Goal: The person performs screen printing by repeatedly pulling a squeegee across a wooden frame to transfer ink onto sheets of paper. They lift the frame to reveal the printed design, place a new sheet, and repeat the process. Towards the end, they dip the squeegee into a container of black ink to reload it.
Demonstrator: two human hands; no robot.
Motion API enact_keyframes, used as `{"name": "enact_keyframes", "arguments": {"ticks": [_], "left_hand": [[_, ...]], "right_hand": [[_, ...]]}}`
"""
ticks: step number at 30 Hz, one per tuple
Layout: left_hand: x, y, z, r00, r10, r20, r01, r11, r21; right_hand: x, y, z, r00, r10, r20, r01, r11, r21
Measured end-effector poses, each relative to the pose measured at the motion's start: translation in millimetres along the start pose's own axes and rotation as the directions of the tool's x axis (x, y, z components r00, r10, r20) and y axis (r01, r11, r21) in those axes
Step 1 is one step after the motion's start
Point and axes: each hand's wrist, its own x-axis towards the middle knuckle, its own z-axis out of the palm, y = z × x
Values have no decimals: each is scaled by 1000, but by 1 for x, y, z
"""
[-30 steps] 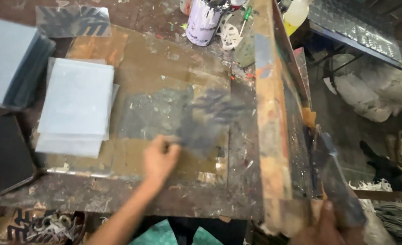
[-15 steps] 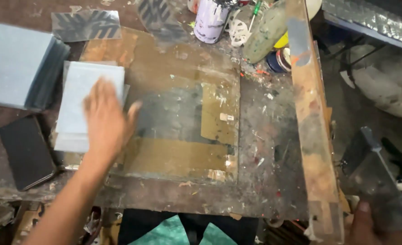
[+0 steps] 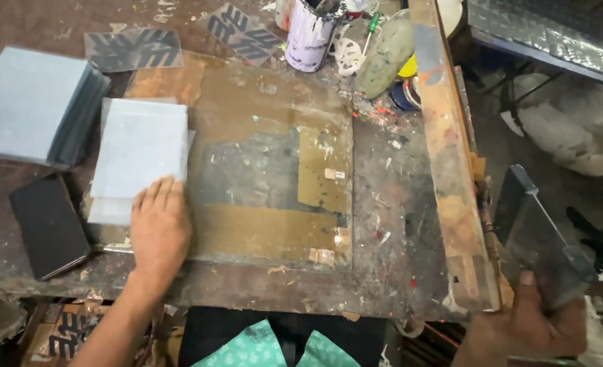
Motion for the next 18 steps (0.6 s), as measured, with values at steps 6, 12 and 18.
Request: {"name": "enact_keyframes", "arguments": {"ticks": [6, 12, 18], "left_hand": [[14, -16, -9, 969, -241, -45, 222, 941, -255], [38, -16, -27, 739, -580, 342, 672, 609, -420], [0, 49, 10, 988, -138, -63, 84, 843, -531]], "right_hand": [[-1, 2, -4, 999, 1, 54, 0, 1000, -18], [0, -13, 3, 999, 30, 44, -33, 998, 57], [7, -38, 11, 993, 105, 60, -110, 991, 76]]}}
